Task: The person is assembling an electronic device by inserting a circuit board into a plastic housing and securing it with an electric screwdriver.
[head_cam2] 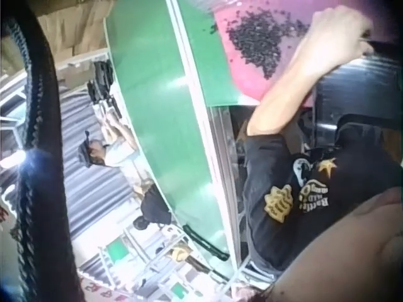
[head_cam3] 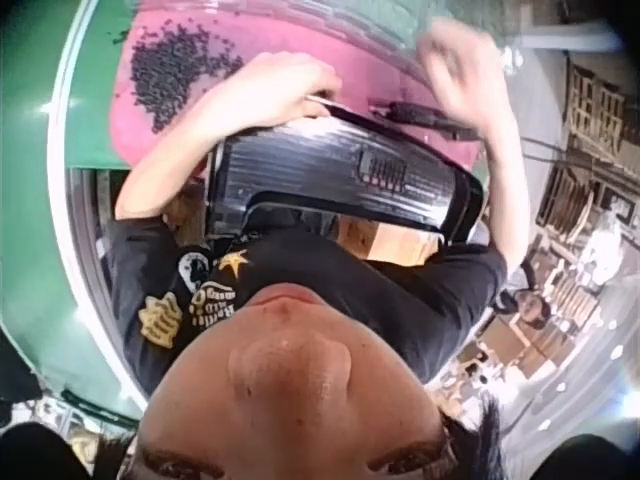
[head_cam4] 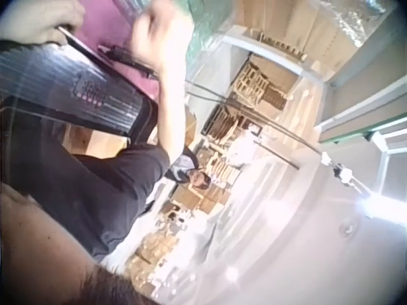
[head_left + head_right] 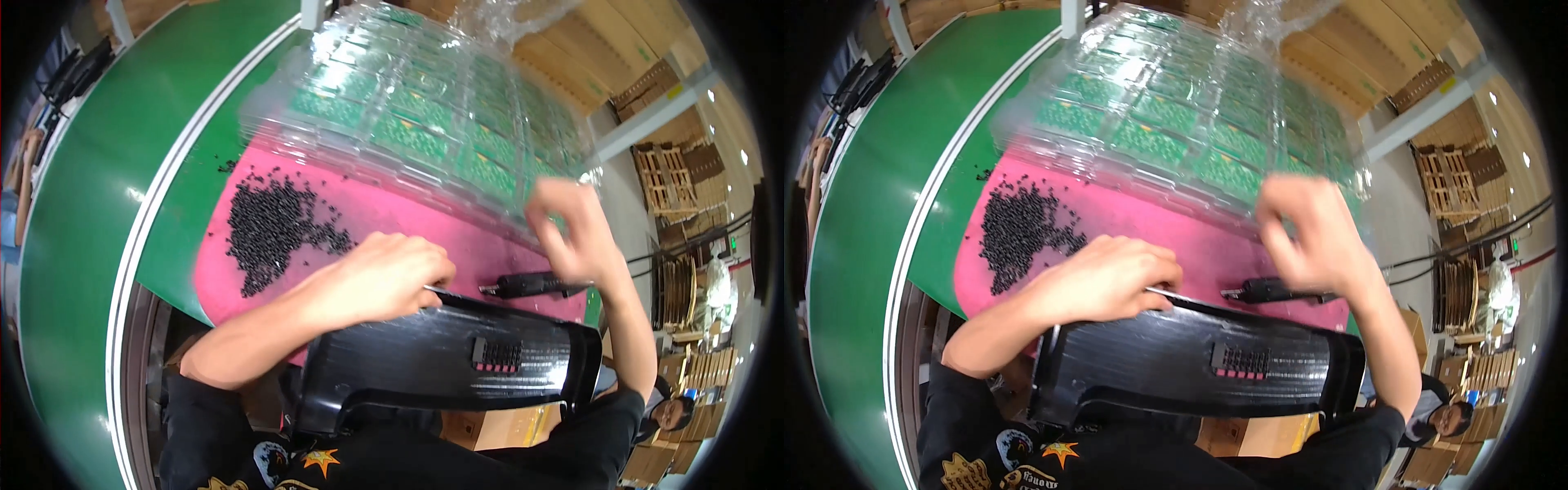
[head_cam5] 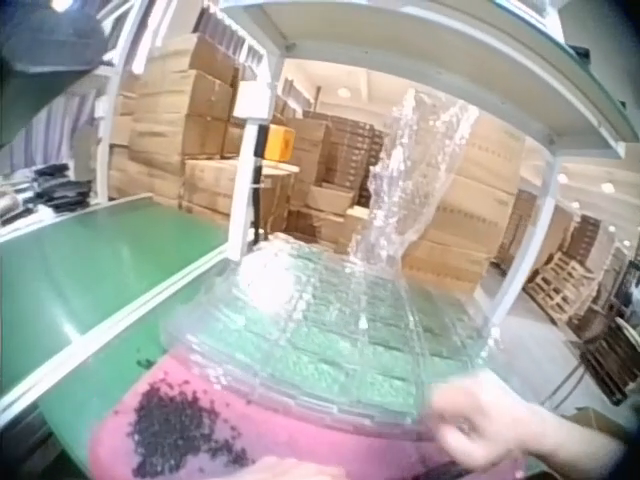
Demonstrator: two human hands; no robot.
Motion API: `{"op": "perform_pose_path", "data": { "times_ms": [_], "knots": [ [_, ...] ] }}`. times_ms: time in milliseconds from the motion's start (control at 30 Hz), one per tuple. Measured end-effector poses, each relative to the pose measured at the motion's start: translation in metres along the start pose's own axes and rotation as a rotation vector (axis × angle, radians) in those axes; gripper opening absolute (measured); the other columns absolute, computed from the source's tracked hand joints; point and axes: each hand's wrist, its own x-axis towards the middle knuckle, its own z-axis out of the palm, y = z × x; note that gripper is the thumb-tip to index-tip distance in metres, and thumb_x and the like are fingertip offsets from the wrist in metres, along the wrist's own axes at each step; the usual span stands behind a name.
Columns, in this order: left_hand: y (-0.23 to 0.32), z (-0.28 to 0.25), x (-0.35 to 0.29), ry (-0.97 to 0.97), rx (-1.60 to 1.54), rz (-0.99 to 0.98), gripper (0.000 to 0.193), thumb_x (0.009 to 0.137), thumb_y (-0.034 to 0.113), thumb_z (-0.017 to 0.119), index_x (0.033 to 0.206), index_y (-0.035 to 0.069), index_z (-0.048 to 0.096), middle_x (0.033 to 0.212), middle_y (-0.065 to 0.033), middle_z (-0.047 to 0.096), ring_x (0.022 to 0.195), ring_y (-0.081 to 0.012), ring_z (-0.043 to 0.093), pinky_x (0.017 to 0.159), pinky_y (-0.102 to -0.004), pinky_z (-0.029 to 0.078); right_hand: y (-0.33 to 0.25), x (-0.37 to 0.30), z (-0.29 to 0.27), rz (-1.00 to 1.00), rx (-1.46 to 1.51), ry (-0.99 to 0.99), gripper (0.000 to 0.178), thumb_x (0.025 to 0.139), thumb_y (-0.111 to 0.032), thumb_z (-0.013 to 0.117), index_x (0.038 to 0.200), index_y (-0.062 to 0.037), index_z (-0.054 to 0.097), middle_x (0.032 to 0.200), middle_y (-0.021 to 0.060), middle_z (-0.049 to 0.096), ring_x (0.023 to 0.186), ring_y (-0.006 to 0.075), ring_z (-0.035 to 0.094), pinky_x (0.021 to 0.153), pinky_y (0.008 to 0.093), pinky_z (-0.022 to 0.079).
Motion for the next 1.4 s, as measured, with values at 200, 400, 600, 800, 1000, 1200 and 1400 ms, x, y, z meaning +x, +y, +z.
{"op": "perform_pose_path", "data": {
  "times_ms": [200,400,600,800,1000,1200,1400],
  "knots": [
    [-0.013,-0.004,0.002,0.005,0.079,0.12,0.024,0.077,0.026,0.07,0.088,0.006,0.061,0.086,-0.0075,0.062,0.082,-0.0329,0.063,0.065,-0.045,0.051,0.136,0.201,0.06,0.229,-0.276,0.145,0.036,0.083,-0.024,0.055,0.113,-0.0045,0.052,0.105,0.0196,0.063,0.1,0.0374,0.06,0.085,0.0451,0.048],
    [-0.023,0.001,0.009,0.005,0.167,0.177,0.016,0.077,0.024,0.066,0.082,0.009,0.063,0.084,-0.0037,0.062,0.083,-0.0249,0.064,0.061,-0.0392,0.053,0.212,0.342,0.105,0.435,-0.233,0.4,0.061,0.081,-0.032,0.059,0.135,-0.0094,0.041,0.132,0.017,0.051,0.123,0.037,0.047,0.1,0.0473,0.041],
    [-0.027,0.005,0.011,0.082,0.179,0.18,0.009,0.073,0.011,0.058,0.077,0.006,0.064,0.078,-0.0066,0.064,0.08,-0.0261,0.065,0.058,-0.0376,0.053,0.241,0.382,0.13,0.402,-0.286,0.267,0.057,0.082,-0.03,0.057,0.135,-0.0137,0.047,0.13,0.0112,0.055,0.121,0.0321,0.051,0.102,0.0508,0.039],
    [-0.024,-0.001,0.012,0.052,0.162,0.2,0.014,0.077,0.021,0.064,0.081,0.007,0.063,0.082,-0.005,0.062,0.082,-0.0256,0.064,0.063,-0.0394,0.053,0.188,0.356,0.11,0.144,-0.608,0.756,0.023,0.087,-0.022,0.051,0.102,-0.0097,0.064,0.109,0.0091,0.066,0.102,0.0293,0.061,0.083,0.0461,0.047],
    [-0.011,-0.008,0.009,0.045,-0.145,0.062,0.03,0.08,0.029,0.07,0.095,0.004,0.063,0.09,-0.0096,0.064,0.085,-0.0258,0.064,0.067,-0.0371,0.053,0.067,0.214,0.051,0.203,0.46,0.581,0.028,0.086,-0.023,0.059,0.089,0.0034,0.068,0.069,0.0052,0.066,0.066,0.0075,0.056,0.061,0.0275,0.043],
    [0.009,-0.015,0.005,0.28,-1.142,-0.063,0.053,0.09,0.022,0.065,0.128,-0.009,0.046,0.118,-0.0189,0.061,0.098,-0.0224,0.065,0.075,-0.0305,0.055,-0.04,0.047,0.031,0.183,0.976,0.482,0.021,0.09,-0.012,0.061,0.102,0.0042,0.068,0.086,0.001,0.068,0.079,0.0053,0.058,0.073,0.0219,0.046],
    [0.055,-0.015,0.009,0.079,-1.194,0.114,0.03,0.097,0.015,0.052,0.12,-0.004,0.054,0.106,-0.0156,0.065,0.091,-0.0245,0.068,0.067,-0.0308,0.057,-0.071,-0.054,0.033,0.158,0.74,0.53,0.031,0.088,-0.001,0.063,0.118,0.0062,0.057,0.108,0.0053,0.058,0.084,0.0092,0.057,0.071,0.0219,0.047]
  ]
}}
